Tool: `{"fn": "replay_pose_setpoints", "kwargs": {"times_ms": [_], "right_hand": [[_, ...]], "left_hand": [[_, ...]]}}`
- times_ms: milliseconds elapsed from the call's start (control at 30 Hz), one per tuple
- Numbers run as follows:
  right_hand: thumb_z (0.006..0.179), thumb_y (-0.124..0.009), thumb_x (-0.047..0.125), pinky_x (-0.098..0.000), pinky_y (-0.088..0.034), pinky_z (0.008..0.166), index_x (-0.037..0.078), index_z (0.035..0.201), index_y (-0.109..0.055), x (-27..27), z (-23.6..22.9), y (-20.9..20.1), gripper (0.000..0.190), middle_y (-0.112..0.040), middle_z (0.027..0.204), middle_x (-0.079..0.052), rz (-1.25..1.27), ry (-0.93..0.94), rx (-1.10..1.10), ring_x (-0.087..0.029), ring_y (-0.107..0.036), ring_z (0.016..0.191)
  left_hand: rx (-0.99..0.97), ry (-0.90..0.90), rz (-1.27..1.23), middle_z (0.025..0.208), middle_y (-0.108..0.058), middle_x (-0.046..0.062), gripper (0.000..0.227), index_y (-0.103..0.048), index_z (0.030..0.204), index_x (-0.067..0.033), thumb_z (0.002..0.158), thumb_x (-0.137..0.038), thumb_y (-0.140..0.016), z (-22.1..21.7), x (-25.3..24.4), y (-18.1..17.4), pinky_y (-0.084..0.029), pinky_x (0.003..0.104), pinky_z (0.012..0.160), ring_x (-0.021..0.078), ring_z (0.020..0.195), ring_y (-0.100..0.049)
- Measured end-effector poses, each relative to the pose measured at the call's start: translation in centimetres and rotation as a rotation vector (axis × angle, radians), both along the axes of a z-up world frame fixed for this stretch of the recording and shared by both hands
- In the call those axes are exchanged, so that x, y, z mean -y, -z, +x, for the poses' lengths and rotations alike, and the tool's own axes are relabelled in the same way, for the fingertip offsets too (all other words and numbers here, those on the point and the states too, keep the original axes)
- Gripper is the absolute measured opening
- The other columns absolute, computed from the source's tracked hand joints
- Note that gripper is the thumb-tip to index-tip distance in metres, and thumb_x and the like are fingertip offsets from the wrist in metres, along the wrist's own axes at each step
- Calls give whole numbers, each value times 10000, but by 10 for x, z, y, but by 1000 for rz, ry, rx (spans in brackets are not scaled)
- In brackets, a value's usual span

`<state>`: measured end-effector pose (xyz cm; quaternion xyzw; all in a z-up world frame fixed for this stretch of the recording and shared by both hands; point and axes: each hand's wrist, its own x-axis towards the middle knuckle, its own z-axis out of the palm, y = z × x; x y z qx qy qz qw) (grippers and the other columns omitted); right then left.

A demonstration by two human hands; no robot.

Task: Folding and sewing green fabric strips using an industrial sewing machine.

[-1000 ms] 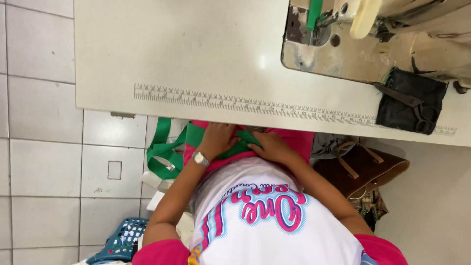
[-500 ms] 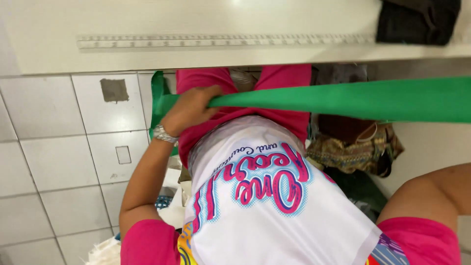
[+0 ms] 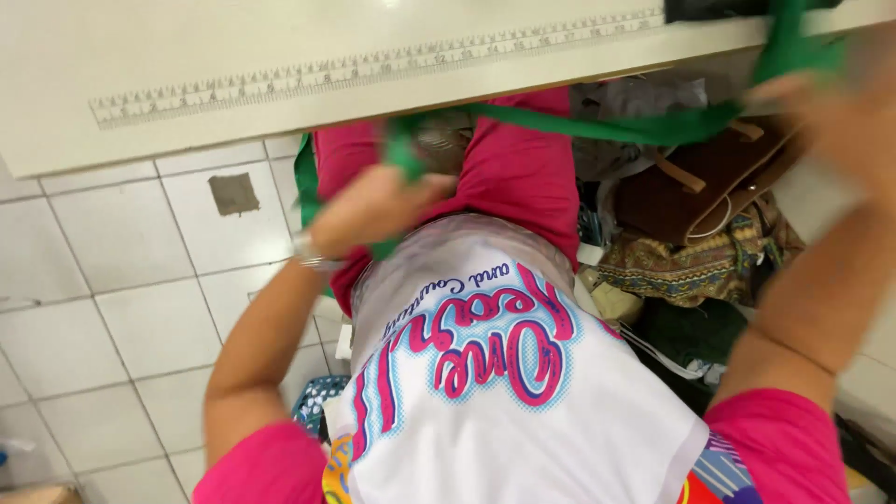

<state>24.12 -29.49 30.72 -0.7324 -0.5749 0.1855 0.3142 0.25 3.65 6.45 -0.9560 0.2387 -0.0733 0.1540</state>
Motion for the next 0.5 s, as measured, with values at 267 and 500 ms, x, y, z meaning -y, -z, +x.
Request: {"fn": "replay_pose_setpoints", "kwargs": {"times_ms": [267,500], "right_hand": [[1017,-586,-84,-497,-438,957,-35,1004,-676,39,37,40,103,-668,1084,-229,179,289,174,-380,-604,987],[1162,-652,334,-498,-460,911,-89,1596,-686,10,107,64,607,-667,1218,-273,-126,118,440,-412,-614,1087]], "left_hand": [[-558,189,-1488,742,-493,43,325,-511,1079,-58,1011,-341,-655,70,53,-205,-383,373,549,193,589,-472],[-205,-190,-1563,790,-455,46,213,-539,990,-20,1103,-173,-443,59,37,-210,-370,342,652,196,695,-434]]}}
